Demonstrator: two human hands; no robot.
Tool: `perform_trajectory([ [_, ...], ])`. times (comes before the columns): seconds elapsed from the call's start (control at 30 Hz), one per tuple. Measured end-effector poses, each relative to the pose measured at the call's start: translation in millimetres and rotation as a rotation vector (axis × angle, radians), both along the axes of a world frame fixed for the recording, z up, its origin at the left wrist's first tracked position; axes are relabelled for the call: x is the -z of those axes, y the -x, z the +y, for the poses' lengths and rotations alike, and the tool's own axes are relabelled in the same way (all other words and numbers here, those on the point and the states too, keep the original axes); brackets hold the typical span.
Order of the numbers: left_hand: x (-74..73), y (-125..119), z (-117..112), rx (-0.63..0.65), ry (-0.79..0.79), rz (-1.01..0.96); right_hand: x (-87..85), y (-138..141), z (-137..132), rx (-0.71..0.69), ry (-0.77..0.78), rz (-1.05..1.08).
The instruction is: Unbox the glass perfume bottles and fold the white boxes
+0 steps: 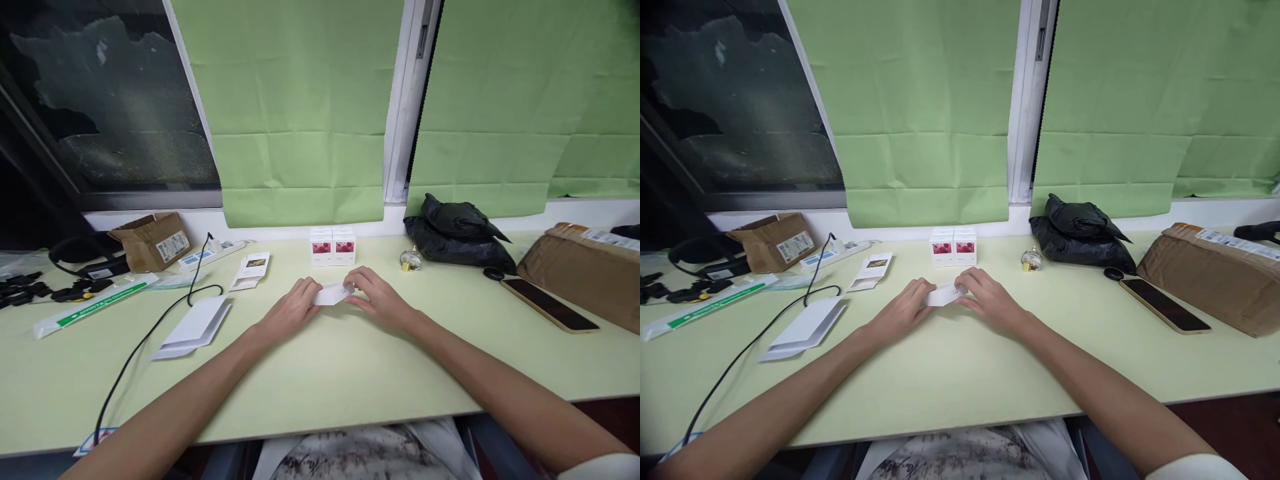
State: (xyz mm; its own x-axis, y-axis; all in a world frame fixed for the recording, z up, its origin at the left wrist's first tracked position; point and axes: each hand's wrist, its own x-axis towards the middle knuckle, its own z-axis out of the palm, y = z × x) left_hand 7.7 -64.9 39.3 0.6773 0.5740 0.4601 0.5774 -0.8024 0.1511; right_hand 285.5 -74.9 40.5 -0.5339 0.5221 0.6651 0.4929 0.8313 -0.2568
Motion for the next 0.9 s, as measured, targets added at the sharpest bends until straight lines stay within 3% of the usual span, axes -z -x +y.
perform_trajectory([
  [0.2, 0.2, -1, 3, -0.004, -0.040, 0.059, 1.7, -1, 2, 0.007, -0.030, -0.043],
  [0.6, -0.1, -3, -2, 0.010, 0.079, -0.004, 0.9, 5, -2, 0.026, -0.080, -0.085],
  [0.77, -3.3, -13, -2, -0.030, 0.218, -0.069, 2.9, 11, -3, -0.006, -0.165, -0.212],
  [0.9, -3.3, -15, 1, -0.030, 0.255, -0.111, 3.2, 12, -1, 0.011, -0.276, -0.167],
])
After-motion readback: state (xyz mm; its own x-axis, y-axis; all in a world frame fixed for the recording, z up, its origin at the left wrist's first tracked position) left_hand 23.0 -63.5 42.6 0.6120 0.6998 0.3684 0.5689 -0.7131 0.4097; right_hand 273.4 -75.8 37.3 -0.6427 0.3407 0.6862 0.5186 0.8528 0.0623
